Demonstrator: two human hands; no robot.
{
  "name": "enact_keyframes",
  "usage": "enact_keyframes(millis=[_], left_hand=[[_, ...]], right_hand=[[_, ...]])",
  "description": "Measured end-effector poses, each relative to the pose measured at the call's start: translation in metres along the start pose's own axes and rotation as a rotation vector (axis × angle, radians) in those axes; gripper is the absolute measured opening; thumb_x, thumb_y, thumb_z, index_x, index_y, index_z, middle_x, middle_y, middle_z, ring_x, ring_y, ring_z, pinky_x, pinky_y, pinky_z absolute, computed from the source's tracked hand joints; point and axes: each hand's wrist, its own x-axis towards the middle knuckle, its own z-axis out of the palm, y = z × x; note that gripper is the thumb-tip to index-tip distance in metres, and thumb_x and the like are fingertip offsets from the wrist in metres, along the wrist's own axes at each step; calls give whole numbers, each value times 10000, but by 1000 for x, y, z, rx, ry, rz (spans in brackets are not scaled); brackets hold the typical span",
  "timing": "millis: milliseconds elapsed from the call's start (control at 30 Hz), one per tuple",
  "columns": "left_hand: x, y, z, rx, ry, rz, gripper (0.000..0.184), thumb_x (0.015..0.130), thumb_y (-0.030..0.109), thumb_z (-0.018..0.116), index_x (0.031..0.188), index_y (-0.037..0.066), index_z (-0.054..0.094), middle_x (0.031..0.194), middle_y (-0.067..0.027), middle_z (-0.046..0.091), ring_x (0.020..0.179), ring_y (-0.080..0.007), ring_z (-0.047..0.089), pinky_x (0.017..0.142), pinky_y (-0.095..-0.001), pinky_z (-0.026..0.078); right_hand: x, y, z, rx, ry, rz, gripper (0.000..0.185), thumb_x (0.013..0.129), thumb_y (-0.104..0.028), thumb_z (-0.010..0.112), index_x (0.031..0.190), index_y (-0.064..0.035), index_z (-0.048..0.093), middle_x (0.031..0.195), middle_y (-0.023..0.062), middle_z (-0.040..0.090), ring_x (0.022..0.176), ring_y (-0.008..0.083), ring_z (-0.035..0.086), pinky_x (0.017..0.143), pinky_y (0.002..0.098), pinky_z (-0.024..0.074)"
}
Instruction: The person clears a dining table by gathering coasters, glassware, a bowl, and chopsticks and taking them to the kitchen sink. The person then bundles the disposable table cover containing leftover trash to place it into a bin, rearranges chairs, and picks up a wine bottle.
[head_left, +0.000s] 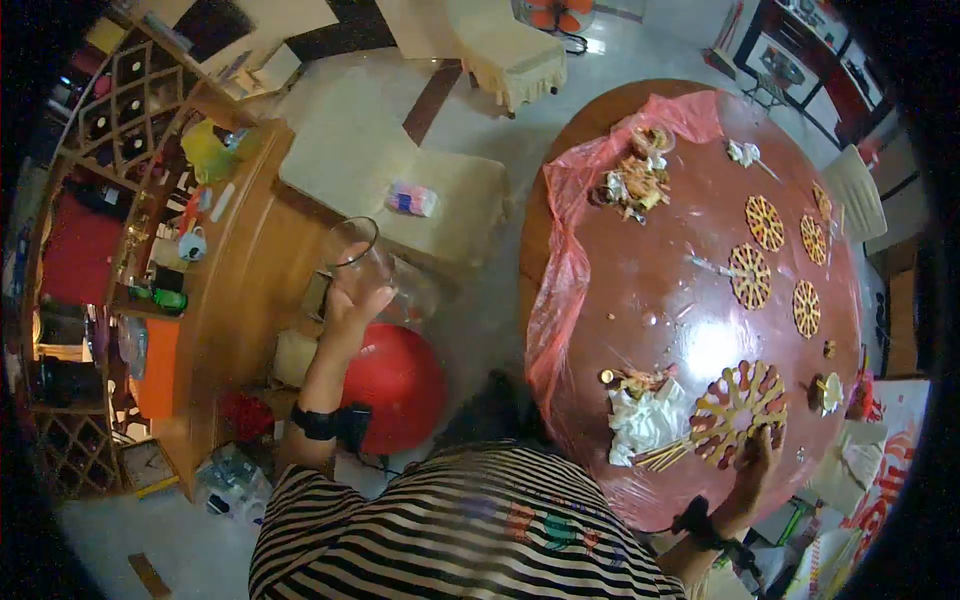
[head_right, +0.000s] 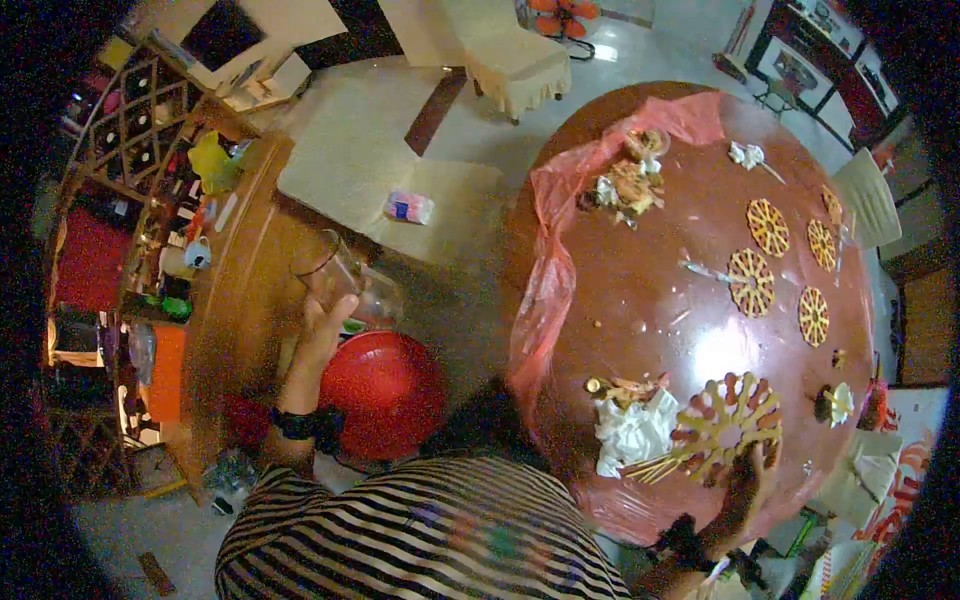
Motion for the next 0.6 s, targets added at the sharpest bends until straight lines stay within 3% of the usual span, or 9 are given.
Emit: enact_keyframes(millis=[67,100,200,300,400,433,467,500,600], left_hand=[[13,-1,-12,-134,31,1,618,747,58,647,1296,74,363,1091,-27,526,1029,-156,516,851,-300,462],[19,-4,-19,-199,37,-4,616,754,60,642,1302,74,359,1093,-27,524,1024,-159,520,849,-305,468],[46,-13,-48,-196,31,15,563,768,62,631,1279,61,394,1074,-36,544,976,-169,554,834,-328,491],[82,-21,-75,-260,64,14,508,765,64,634,1236,48,444,1035,-46,576,914,-180,588,813,-344,510],[123,-31,-107,-288,19,-23,497,768,67,627,1233,56,452,1068,-61,571,925,-186,588,798,-353,520],[136,-46,-131,-186,-30,-168,522,767,71,625,1253,78,437,1109,-62,550,959,-183,576,815,-353,516],[145,-64,-146,-263,-35,-155,528,765,71,626,1257,83,433,1117,-61,544,971,-181,569,819,-351,514],[157,-65,-152,-337,-42,-133,535,764,72,627,1261,88,430,1125,-60,538,983,-178,563,822,-349,513],[193,-48,-151,-336,-111,-78,565,753,67,638,1271,92,414,1122,-50,527,1031,-165,530,832,-342,503]], right_hand=[[10,22,-21,-18,-147,35,442,857,-180,573,1244,-48,408,1063,65,538,857,137,525,691,258,446],[-1,14,4,7,-58,19,415,852,-173,568,1221,-42,430,1005,49,543,813,126,521,657,243,436],[-8,10,31,-13,-117,-13,444,884,-176,565,1284,-59,412,998,20,594,689,47,549,545,170,423],[-16,3,97,15,67,-60,432,886,-188,555,1273,-51,421,948,5,585,689,41,531,555,172,424],[-19,17,148,38,58,28,395,887,-200,540,1245,-61,450,807,-50,534,597,8,439,493,158,363],[-21,16,168,58,27,89,378,887,-205,534,1232,-67,464,755,-73,509,560,-3,397,469,152,334],[-21,21,195,24,102,102,387,876,-194,554,1235,-80,470,776,-68,524,554,-4,404,466,150,333],[-15,21,213,-85,55,150,345,831,-190,593,1147,-84,506,803,-18,539,564,52,453,513,208,402],[-20,33,253,26,-81,167,366,816,-196,597,1143,-65,500,820,-17,550,596,65,479,526,206,403]])
